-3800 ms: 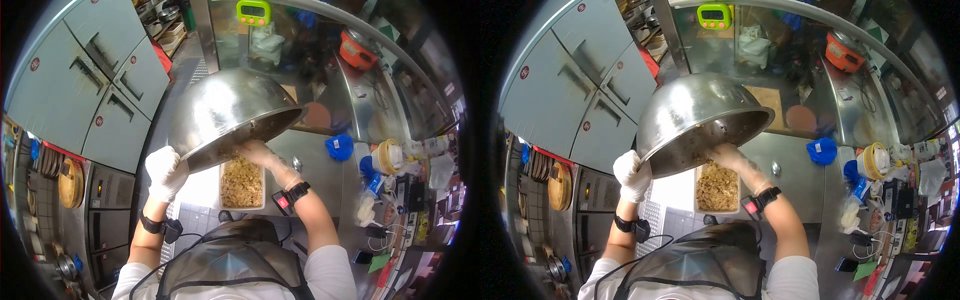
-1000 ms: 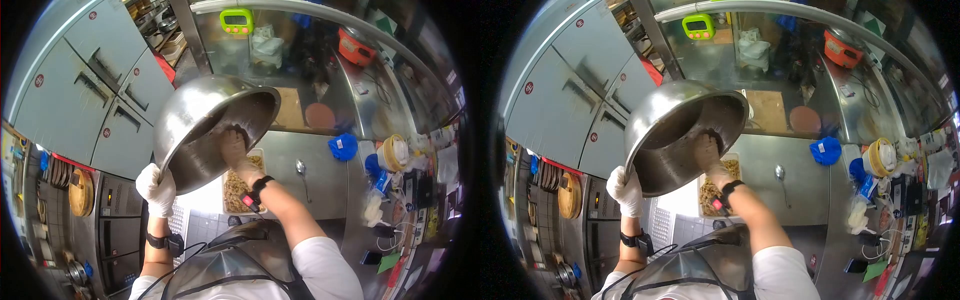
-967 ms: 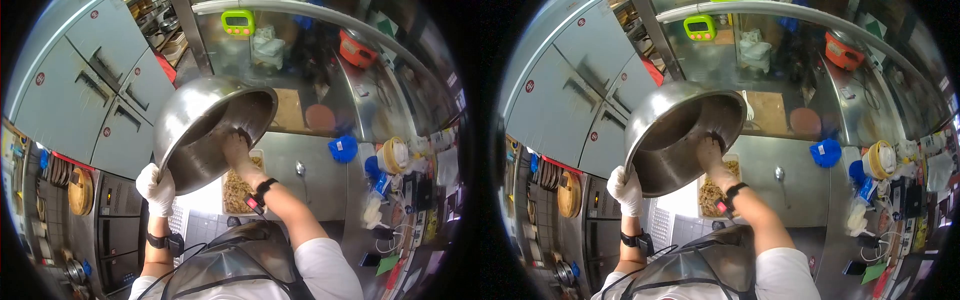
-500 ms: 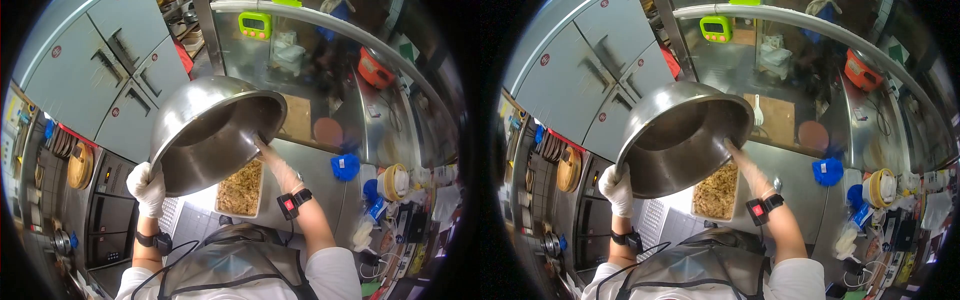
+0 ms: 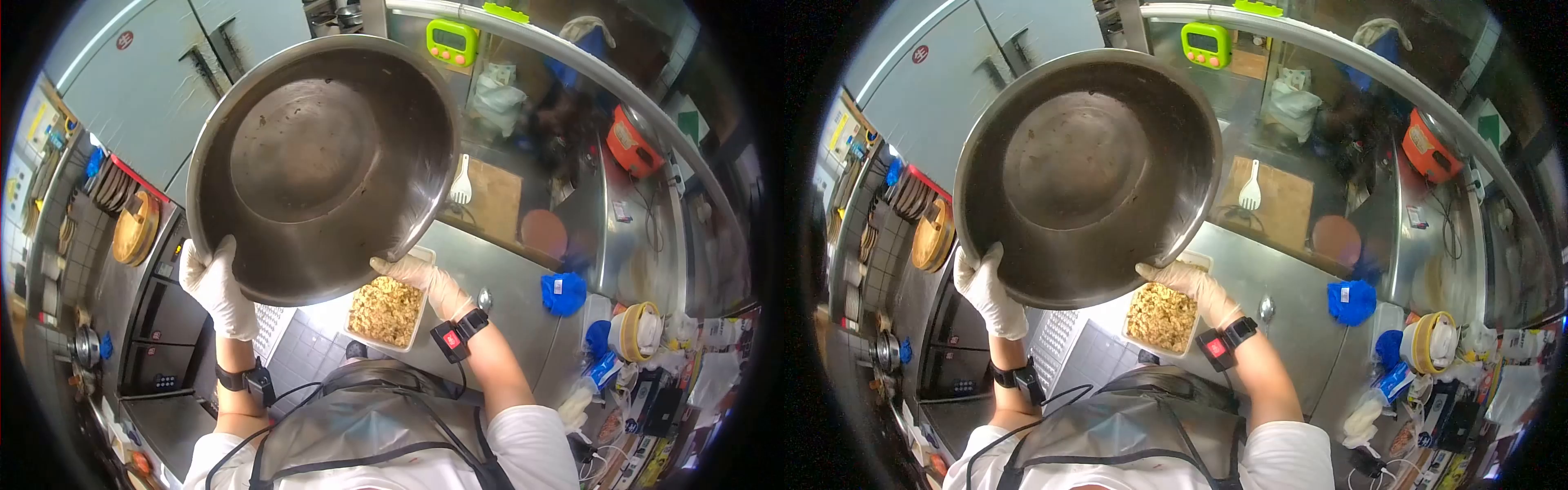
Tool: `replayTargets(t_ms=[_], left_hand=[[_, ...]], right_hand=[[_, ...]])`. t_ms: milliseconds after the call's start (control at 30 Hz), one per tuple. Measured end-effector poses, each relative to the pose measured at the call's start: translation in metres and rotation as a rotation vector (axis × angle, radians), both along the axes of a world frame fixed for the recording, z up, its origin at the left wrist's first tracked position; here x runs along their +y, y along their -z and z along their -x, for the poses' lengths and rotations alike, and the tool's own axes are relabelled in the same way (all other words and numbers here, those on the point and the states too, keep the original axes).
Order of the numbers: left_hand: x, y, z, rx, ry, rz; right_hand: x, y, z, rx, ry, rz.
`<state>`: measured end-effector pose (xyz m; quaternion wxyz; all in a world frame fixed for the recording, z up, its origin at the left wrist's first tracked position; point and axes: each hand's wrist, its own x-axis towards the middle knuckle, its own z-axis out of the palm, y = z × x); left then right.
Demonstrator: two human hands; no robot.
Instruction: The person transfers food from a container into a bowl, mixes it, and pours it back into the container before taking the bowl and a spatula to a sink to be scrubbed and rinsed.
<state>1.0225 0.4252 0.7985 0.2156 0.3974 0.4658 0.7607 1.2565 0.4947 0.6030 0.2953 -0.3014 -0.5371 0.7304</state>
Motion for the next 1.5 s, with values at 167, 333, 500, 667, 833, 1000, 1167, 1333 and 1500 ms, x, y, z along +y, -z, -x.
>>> replayTargets(t_ms=[167,333,500,667,833,1000,1167,1333,1500], left_hand=[[-0.003,0.029,0.034,0.054,0.002,-0.019],[-0.019,0.019,0.039,-0.087,-0.115,0.047],[-0.042,0.035,0.077,-0.09,-0.246,0.114],[-0.084,0.048,0.099,-0.11,-0.385,0.211],[-0.12,0.065,0.113,-0.188,-0.5,0.237],[-0.12,0.07,0.102,-0.156,-0.515,0.237],[-0.106,0.058,0.095,-0.21,-0.412,0.222],[-0.107,0.057,0.121,-0.086,-0.28,0.243],[-0.119,0.06,0.151,-0.133,-0.196,0.276]], right_hand=[[0.001,0.01,-0.011,-0.445,-0.208,-0.138],[-0.011,0.029,-0.018,-0.68,0.133,-0.406],[-0.021,0.03,-0.03,-0.791,0.16,-0.519],[-0.023,0.028,-0.016,-0.719,0.229,-0.532],[-0.033,0.024,0.024,-0.58,0.213,-0.686],[-0.037,-0.024,0.099,-0.598,0.231,-0.568],[-0.057,-0.031,0.116,-0.756,0.253,-0.402],[-0.052,-0.029,0.106,-1.007,0.564,-0.644],[-0.016,-0.002,0.065,-0.998,0.738,-0.772]])
